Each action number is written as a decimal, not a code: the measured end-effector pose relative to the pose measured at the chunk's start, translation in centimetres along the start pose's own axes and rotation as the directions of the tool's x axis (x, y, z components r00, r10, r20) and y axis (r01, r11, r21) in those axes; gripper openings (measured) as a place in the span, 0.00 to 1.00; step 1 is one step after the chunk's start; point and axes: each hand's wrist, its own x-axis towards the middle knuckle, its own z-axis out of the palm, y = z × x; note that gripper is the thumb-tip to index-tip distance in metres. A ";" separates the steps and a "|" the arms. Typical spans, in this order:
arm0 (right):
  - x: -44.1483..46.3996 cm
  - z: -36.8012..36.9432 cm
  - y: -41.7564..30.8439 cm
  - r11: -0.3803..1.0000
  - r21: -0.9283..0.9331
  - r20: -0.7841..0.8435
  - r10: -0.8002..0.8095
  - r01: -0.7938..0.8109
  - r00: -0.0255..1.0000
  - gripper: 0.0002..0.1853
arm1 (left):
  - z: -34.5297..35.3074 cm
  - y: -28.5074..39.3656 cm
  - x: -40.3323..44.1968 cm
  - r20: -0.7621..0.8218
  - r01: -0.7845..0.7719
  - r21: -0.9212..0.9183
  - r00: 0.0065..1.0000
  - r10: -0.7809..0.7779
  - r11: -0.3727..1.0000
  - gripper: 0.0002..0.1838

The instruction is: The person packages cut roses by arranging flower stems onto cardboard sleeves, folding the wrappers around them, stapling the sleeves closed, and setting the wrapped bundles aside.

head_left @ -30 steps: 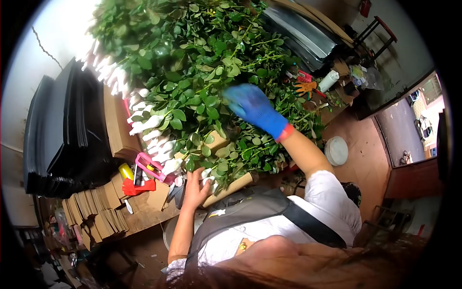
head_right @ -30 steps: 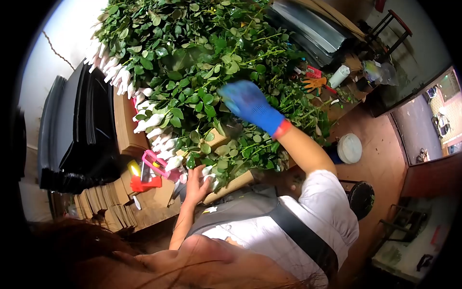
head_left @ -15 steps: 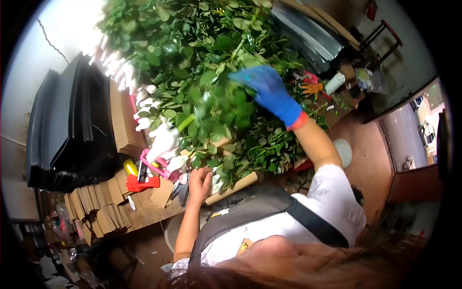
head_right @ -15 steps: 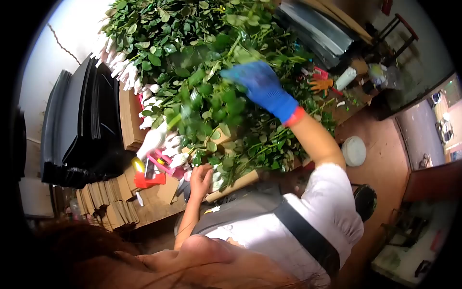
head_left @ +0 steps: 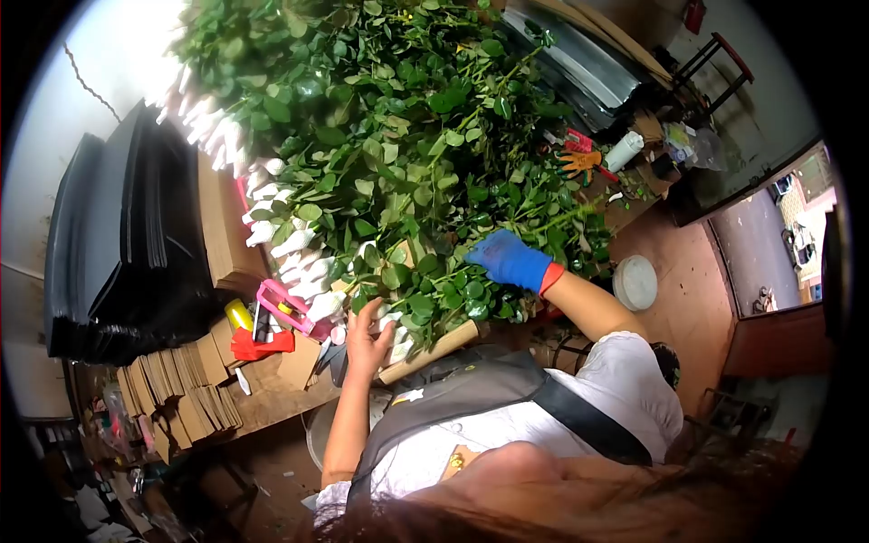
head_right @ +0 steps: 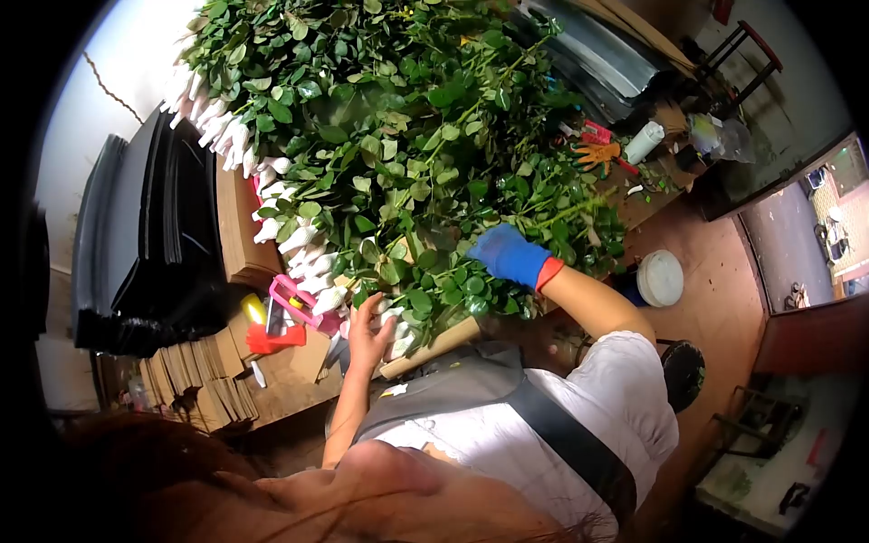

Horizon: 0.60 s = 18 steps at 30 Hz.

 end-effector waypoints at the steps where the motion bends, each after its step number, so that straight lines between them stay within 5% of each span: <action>1: 0.1 -3.7 0.0 0.996 -0.017 0.155 0.084 -0.082 0.984 0.17 | -0.1 0.5 0.3 -0.004 0.014 -0.016 1.000 -0.014 1.000 0.31; 3: 0.9 -8.1 1.0 0.977 0.181 -0.285 0.158 -0.109 0.946 0.24 | -0.3 0.9 0.1 0.008 0.049 -0.038 0.999 -0.048 0.998 0.32; 5: 3.8 -11.4 2.3 0.990 0.115 -0.788 0.141 -0.081 0.600 0.21 | 0.3 0.2 -0.2 -0.004 0.056 -0.090 0.998 -0.057 0.994 0.32; 6: 5.5 -12.9 3.1 0.985 -0.093 -0.867 -0.008 -0.147 0.499 0.18 | 0.5 -0.3 -0.1 -0.007 0.055 -0.112 0.998 -0.056 0.992 0.33; 7: 6.8 -14.1 4.2 0.929 -0.287 -0.898 -0.176 -0.235 0.403 0.15 | 0.6 -0.7 -0.1 0.021 0.081 -0.148 0.997 -0.078 0.986 0.33; 10: 10.9 -13.0 8.5 0.958 -0.270 -0.478 -0.048 -0.095 0.877 0.13 | 0.2 0.2 0.0 -0.012 0.036 -0.020 0.999 -0.036 0.999 0.32; 11: 11.3 -13.8 9.1 0.971 -0.172 -0.449 0.075 -0.169 0.890 0.11 | 0.4 -0.2 0.1 -0.011 0.023 -0.002 1.000 -0.023 1.000 0.32; 12: 11.0 -15.0 9.3 0.938 -0.223 -0.732 0.018 -0.264 0.681 0.08 | 0.2 0.0 0.1 -0.024 -0.041 0.105 0.999 0.044 0.994 0.32; 14: 7.5 -19.0 7.4 0.915 -0.124 -0.903 0.057 -0.385 0.427 0.09 | 0.0 0.9 0.2 -0.038 -0.058 0.159 0.997 0.064 0.986 0.32; 17: 2.8 -20.9 4.0 0.958 -0.213 -0.929 -0.137 -0.193 0.344 0.11 | 0.4 -0.5 0.0 -0.021 -0.063 0.112 0.998 0.065 0.992 0.32; 18: 1.1 -20.2 2.4 0.969 -0.226 -0.892 -0.166 -0.096 0.420 0.15 | 0.3 -0.5 0.1 -0.028 -0.072 0.095 0.997 0.075 0.993 0.33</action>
